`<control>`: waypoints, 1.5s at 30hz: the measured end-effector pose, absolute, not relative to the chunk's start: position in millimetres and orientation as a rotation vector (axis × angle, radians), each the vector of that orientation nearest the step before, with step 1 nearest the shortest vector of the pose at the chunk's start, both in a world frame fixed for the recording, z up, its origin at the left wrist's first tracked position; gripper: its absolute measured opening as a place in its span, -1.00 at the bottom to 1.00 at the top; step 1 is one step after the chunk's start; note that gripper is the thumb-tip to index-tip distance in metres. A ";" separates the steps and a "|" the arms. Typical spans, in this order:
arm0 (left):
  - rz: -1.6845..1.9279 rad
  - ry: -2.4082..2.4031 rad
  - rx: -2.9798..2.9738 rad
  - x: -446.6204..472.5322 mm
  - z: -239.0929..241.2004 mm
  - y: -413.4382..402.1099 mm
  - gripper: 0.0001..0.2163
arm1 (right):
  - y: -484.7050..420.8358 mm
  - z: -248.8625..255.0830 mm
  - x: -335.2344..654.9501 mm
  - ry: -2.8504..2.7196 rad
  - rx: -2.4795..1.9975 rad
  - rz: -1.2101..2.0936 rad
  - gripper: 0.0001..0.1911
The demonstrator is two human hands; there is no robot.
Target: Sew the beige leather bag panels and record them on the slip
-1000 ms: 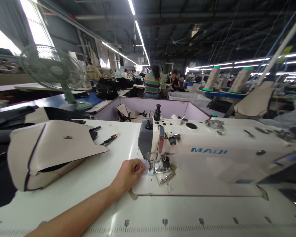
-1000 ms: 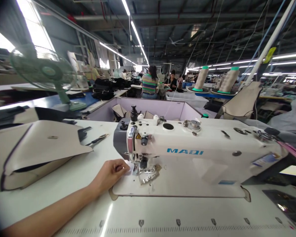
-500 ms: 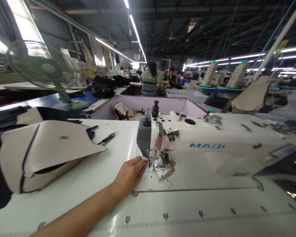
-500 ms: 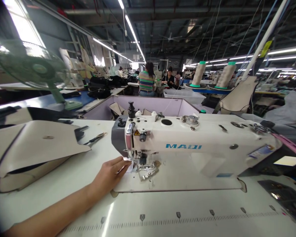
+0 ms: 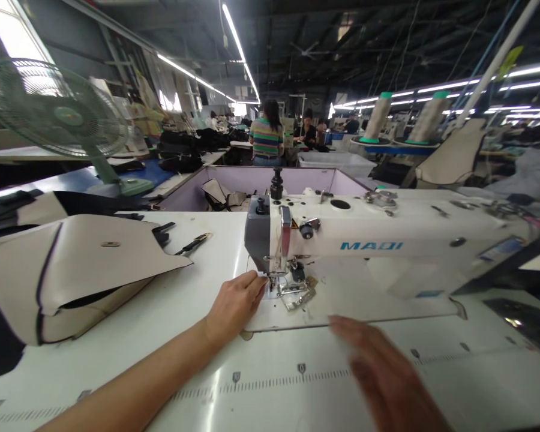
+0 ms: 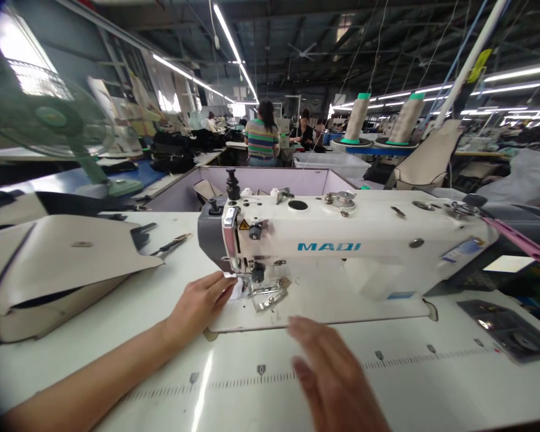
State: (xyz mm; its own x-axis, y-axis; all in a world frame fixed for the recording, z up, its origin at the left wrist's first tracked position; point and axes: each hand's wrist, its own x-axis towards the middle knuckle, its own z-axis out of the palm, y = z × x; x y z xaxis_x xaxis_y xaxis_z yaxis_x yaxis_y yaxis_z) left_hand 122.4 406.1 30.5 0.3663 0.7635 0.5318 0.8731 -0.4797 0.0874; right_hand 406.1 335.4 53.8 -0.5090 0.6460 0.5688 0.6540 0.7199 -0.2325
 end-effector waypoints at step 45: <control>-1.287 -1.469 -3.187 142.1 66.7 362.3 -0.91 | 371.6 84.6 344.7 -2.021 -1.154 1.026 -0.87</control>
